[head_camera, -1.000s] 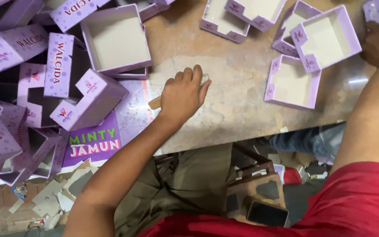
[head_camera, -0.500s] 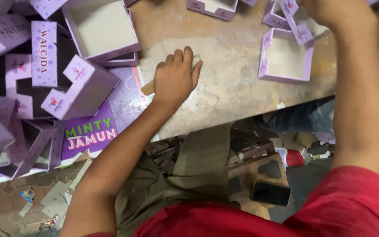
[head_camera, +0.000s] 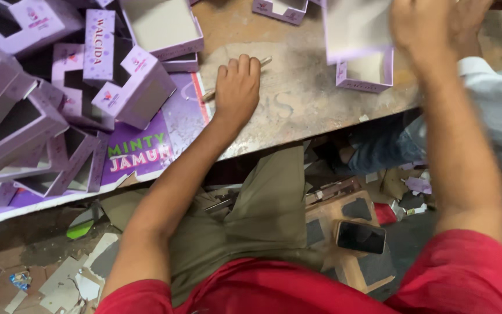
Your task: The person assembles small purple cardboard boxes by folding flaps and tucking them into slots. They handle multiple boxes one at a time, folding and securing each, then placing the finished boxes into a pile on the table.
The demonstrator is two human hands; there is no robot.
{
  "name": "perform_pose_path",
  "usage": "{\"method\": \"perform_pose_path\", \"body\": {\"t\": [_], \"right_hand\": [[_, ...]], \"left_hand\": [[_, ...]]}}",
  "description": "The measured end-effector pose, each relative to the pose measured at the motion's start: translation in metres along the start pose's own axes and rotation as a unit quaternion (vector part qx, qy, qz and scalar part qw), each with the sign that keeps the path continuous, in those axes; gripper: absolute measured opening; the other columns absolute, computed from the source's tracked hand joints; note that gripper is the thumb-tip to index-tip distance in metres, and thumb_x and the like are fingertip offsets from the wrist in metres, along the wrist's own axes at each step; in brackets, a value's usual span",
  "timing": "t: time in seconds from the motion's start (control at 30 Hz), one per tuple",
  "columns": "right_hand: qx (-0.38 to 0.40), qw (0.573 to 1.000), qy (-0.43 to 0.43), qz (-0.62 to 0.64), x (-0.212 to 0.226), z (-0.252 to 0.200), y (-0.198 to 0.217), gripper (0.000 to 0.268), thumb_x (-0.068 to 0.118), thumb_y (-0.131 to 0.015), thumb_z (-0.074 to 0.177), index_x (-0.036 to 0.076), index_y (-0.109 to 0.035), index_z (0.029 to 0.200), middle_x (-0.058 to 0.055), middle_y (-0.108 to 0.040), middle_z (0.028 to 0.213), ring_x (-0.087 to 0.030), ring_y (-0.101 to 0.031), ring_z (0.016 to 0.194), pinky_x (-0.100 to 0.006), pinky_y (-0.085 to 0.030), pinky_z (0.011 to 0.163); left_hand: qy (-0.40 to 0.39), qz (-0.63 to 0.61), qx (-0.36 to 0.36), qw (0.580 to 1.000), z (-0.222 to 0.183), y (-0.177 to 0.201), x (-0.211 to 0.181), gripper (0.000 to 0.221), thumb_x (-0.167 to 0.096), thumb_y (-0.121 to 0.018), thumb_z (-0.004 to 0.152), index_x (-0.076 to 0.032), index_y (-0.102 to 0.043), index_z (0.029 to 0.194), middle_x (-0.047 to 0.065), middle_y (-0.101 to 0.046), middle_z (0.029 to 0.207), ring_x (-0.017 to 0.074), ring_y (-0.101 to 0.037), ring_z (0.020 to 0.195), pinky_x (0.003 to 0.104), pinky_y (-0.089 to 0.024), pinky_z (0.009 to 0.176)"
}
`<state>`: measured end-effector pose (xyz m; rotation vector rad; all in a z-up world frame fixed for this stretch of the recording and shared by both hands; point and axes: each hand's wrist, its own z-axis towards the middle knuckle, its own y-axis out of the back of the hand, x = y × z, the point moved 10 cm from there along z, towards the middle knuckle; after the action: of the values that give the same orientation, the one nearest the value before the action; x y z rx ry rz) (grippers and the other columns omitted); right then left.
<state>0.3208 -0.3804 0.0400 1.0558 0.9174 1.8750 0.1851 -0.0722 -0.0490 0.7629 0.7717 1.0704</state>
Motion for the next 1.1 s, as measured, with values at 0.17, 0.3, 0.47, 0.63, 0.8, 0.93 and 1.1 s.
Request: {"method": "perform_pose_path", "body": {"t": [0.17, 0.3, 0.47, 0.63, 0.8, 0.93, 1.1], "right_hand": [[-0.253, 0.944, 0.09, 0.19, 0.101, -0.08, -0.03, 0.071, -0.01, -0.041, 0.093, 0.0, -0.016, 0.158, -0.02, -0.039, 0.155, -0.033, -0.046, 0.146, -0.046, -0.034, 0.128], [-0.278, 0.927, 0.042, 0.248, 0.151, -0.121, -0.085, 0.072, -0.013, -0.039, 0.082, 0.003, -0.034, 0.152, -0.022, -0.039, 0.155, -0.036, -0.046, 0.145, -0.043, -0.042, 0.123], [-0.195, 0.954, 0.071, 0.217, 0.198, -0.142, -0.119, 0.061, -0.016, -0.041, 0.083, 0.007, -0.041, 0.14, -0.024, -0.039, 0.156, -0.044, -0.04, 0.151, -0.05, -0.036, 0.124], [-0.158, 0.948, 0.141, 0.238, 0.214, -0.159, -0.124, 0.062, -0.016, -0.044, 0.09, 0.016, -0.038, 0.142, -0.024, -0.037, 0.154, -0.042, -0.043, 0.148, -0.048, -0.042, 0.12], [-0.104, 0.951, 0.162, 0.243, 0.213, -0.156, -0.128, 0.064, -0.013, -0.047, 0.094, 0.017, -0.035, 0.149, -0.024, -0.031, 0.157, -0.041, -0.038, 0.147, -0.05, -0.039, 0.122], [-0.1, 0.948, 0.177, 0.246, 0.215, -0.156, -0.124, 0.063, -0.008, -0.054, 0.095, 0.017, -0.033, 0.149, -0.025, -0.03, 0.156, -0.043, -0.036, 0.148, -0.055, -0.035, 0.125], [-0.074, 0.95, 0.167, 0.254, 0.215, -0.152, -0.12, 0.068, -0.013, -0.046, 0.09, 0.021, -0.035, 0.149, -0.023, -0.03, 0.159, -0.041, -0.037, 0.147, -0.051, -0.037, 0.124]], "left_hand": [[0.206, -0.202, 0.148, 0.946, -0.069, 0.024, 0.025, 0.02, -0.006, -0.051, 0.1, -0.001, -0.052, 0.12, 0.021, -0.065, 0.1, 0.0426, -0.068, 0.084, 0.056, -0.051, 0.071], [0.116, -0.261, 0.071, 0.956, -0.099, 0.067, 0.018, 0.023, 0.0, -0.053, 0.095, 0.003, -0.049, 0.118, 0.026, -0.065, 0.094, 0.0461, -0.068, 0.079, 0.055, -0.053, 0.068], [-0.015, -0.066, 0.09, 0.994, -0.084, 0.047, 0.015, 0.041, -0.002, -0.058, 0.086, 0.006, -0.056, 0.126, 0.017, -0.067, 0.082, 0.0313, -0.069, 0.062, 0.043, -0.054, 0.051], [-0.08, 0.174, 0.105, 0.976, -0.069, 0.006, 0.021, 0.049, -0.009, -0.062, 0.084, 0.0, -0.064, 0.132, 0.002, -0.064, 0.063, 0.0149, -0.065, 0.047, 0.031, -0.049, 0.043], [-0.08, 0.135, 0.098, 0.983, -0.067, -0.008, 0.016, 0.044, -0.009, -0.062, 0.085, 0.007, -0.065, 0.126, 0.003, -0.066, 0.064, 0.0169, -0.067, 0.05, 0.032, -0.05, 0.043], [-0.129, -0.034, 0.114, 0.985, -0.076, -0.005, -0.022, 0.034, -0.008, -0.061, 0.087, 0.006, -0.064, 0.118, 0.008, -0.069, 0.069, 0.0244, -0.07, 0.06, 0.038, -0.053, 0.051], [-0.144, -0.052, 0.129, 0.98, -0.079, -0.007, -0.025, 0.042, -0.01, -0.062, 0.08, 0.007, -0.064, 0.118, 0.009, -0.069, 0.062, 0.0259, -0.07, 0.053, 0.039, -0.054, 0.047]]}}
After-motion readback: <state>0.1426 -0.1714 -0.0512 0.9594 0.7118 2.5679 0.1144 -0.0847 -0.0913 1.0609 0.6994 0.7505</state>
